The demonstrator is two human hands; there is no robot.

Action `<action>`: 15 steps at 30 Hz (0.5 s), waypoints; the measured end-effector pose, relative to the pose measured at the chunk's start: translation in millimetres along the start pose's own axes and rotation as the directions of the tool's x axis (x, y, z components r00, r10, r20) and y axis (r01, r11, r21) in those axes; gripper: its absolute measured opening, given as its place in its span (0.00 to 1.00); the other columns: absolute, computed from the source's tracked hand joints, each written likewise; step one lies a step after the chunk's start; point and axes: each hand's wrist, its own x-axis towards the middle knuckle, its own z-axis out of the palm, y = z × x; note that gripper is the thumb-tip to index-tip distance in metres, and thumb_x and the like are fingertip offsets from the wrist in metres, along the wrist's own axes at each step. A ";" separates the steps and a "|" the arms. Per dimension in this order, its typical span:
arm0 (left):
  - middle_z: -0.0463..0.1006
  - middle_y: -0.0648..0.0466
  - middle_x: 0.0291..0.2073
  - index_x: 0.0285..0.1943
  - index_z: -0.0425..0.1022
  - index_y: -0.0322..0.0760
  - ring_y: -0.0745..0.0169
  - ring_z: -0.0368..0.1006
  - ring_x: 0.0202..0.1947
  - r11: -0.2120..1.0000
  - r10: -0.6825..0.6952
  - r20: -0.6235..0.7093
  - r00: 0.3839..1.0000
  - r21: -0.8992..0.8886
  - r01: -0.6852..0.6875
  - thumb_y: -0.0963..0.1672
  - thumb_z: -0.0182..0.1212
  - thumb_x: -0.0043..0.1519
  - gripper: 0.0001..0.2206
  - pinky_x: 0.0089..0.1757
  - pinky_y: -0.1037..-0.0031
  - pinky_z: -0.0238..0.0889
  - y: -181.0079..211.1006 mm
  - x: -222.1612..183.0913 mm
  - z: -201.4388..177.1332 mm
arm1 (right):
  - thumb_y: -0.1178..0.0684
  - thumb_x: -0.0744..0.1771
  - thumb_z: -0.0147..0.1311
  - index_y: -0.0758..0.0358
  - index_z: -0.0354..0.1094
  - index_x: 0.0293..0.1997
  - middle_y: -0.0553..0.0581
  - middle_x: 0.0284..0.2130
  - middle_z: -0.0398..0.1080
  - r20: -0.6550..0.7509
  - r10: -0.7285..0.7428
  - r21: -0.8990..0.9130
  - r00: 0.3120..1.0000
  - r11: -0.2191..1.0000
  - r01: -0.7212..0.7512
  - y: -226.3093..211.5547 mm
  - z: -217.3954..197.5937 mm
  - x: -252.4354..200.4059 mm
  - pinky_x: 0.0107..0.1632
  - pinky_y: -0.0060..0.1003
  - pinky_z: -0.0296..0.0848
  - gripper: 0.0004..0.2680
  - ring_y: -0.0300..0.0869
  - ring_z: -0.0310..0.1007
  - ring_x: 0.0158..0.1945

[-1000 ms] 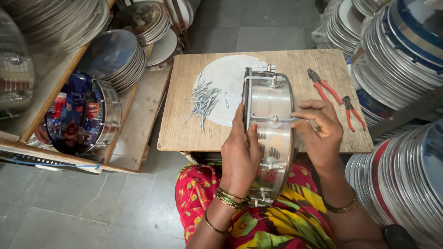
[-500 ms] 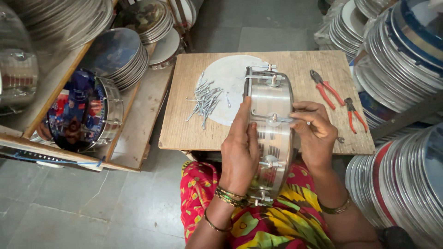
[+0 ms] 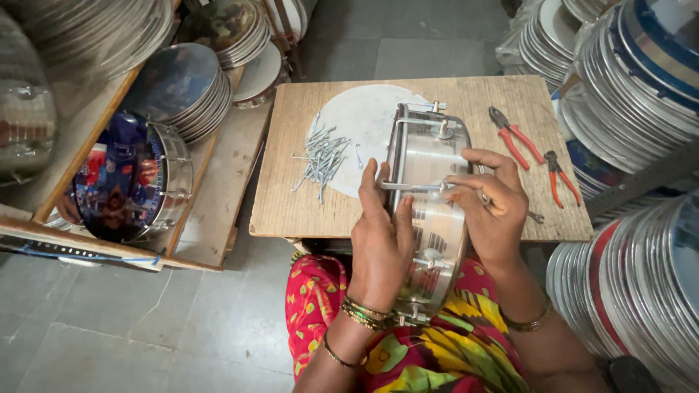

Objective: The person assembles a drum by placing a metal rim onto a shell and then inserting and tightening several bolts using a wrench and a pair of pliers.

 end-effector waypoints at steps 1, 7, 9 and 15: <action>0.70 0.27 0.63 0.75 0.47 0.26 0.31 0.74 0.54 0.995 0.103 -0.051 0.993 0.017 -0.102 0.39 0.55 0.68 0.28 0.48 0.59 0.71 -1.8 -0.8 2.0 | 0.66 0.65 0.62 0.69 0.75 0.42 0.65 0.56 0.69 -0.012 -0.016 -0.014 1.000 1.000 0.015 0.8 0.1 -0.3 0.58 0.35 0.71 0.05 0.45 0.71 0.57; 0.72 0.28 0.62 0.67 0.55 0.24 0.35 0.74 0.63 0.989 0.111 -0.089 0.990 -0.084 -0.119 0.39 0.55 0.69 0.20 0.56 0.63 0.70 -8.2 -2.0 5.2 | 0.65 0.64 0.63 0.70 0.74 0.42 0.65 0.55 0.69 -0.066 0.001 -0.042 0.998 0.999 -0.003 1.6 3.3 -4.5 0.58 0.36 0.70 0.05 0.46 0.71 0.56; 0.75 0.29 0.58 0.66 0.57 0.25 0.36 0.76 0.59 0.990 0.111 -0.088 0.990 -0.082 -0.119 0.39 0.55 0.69 0.19 0.53 0.62 0.72 -6.6 -0.9 4.1 | 0.66 0.65 0.62 0.70 0.74 0.42 0.65 0.55 0.70 -0.059 0.000 -0.040 0.998 0.999 -0.003 1.4 3.3 -3.8 0.59 0.36 0.71 0.05 0.46 0.71 0.57; 0.81 0.34 0.43 0.65 0.62 0.28 0.36 0.81 0.43 0.999 0.047 -0.066 0.997 0.014 -0.046 0.41 0.56 0.69 0.17 0.40 0.59 0.73 1.2 1.2 -1.7 | 0.61 0.68 0.58 0.70 0.73 0.44 0.61 0.53 0.71 -0.002 0.033 -0.019 0.999 0.999 -0.033 -1.5 -2.6 -2.5 0.61 0.38 0.70 0.03 0.45 0.71 0.58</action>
